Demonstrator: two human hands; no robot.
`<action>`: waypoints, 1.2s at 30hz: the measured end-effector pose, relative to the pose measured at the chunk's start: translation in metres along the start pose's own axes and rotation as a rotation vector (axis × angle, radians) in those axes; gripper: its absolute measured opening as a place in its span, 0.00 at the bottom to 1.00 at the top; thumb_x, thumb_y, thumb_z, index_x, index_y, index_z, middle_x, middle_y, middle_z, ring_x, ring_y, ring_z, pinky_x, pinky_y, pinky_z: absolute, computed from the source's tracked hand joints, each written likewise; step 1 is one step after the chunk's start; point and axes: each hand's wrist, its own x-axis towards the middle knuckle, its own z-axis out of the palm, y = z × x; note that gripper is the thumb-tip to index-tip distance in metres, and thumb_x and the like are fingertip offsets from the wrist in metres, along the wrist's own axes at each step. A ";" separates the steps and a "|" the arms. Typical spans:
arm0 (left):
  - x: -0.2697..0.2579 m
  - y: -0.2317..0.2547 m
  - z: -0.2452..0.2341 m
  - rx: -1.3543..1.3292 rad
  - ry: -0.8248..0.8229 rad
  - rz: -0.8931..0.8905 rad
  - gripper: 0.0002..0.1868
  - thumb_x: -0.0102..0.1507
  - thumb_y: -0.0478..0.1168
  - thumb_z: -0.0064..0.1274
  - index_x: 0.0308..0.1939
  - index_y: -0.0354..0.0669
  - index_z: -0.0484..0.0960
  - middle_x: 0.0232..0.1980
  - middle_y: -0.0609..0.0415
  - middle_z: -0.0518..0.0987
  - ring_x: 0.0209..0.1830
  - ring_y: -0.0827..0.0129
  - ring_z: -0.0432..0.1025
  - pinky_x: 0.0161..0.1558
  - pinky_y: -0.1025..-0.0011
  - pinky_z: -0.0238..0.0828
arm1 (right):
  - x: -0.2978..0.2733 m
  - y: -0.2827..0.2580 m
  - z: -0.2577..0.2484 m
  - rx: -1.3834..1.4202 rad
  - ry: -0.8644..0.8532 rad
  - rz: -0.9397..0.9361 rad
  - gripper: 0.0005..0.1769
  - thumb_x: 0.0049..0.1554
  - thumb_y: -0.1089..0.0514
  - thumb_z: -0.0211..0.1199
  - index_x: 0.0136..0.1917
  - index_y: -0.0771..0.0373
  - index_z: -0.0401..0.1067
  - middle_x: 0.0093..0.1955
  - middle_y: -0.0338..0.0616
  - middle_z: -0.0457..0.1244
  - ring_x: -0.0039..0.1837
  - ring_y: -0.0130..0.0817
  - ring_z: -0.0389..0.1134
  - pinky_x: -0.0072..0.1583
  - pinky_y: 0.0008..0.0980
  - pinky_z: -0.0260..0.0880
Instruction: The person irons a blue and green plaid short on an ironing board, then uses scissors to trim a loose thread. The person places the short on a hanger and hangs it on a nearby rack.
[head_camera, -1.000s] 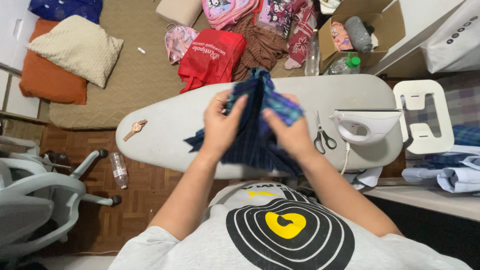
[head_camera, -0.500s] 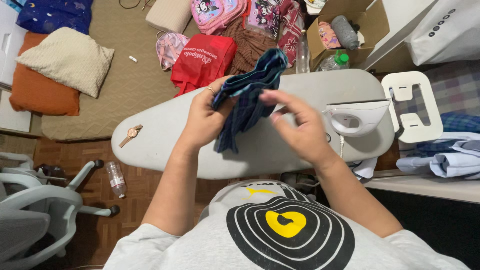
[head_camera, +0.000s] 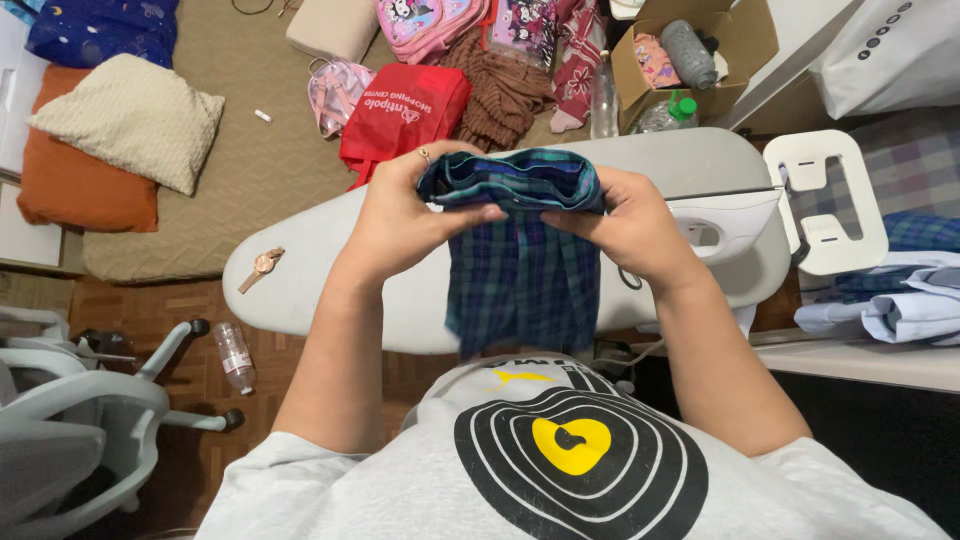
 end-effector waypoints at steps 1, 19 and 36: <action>0.001 0.006 0.000 0.022 0.018 -0.032 0.30 0.54 0.42 0.74 0.58 0.44 0.81 0.51 0.60 0.85 0.52 0.77 0.79 0.60 0.71 0.76 | 0.000 0.001 0.001 0.008 -0.004 -0.007 0.18 0.57 0.66 0.69 0.61 0.64 0.77 0.56 0.31 0.70 0.57 0.19 0.68 0.62 0.26 0.69; 0.039 -0.009 0.072 -0.428 -0.477 0.119 0.54 0.41 0.50 0.77 0.68 0.48 0.66 0.54 0.69 0.75 0.56 0.80 0.70 0.64 0.75 0.64 | -0.122 0.016 -0.024 0.103 0.435 -0.038 0.19 0.57 0.69 0.68 0.62 0.67 0.75 0.58 0.36 0.71 0.60 0.24 0.70 0.66 0.27 0.69; 0.033 -0.050 0.259 -0.481 -1.014 -0.214 0.10 0.57 0.26 0.57 0.43 0.34 0.84 0.38 0.59 0.84 0.38 0.79 0.75 0.42 0.76 0.74 | -0.309 0.285 -0.202 0.329 1.103 0.548 0.21 0.62 0.65 0.57 0.68 0.63 0.68 0.65 0.45 0.65 0.61 0.32 0.66 0.59 0.34 0.65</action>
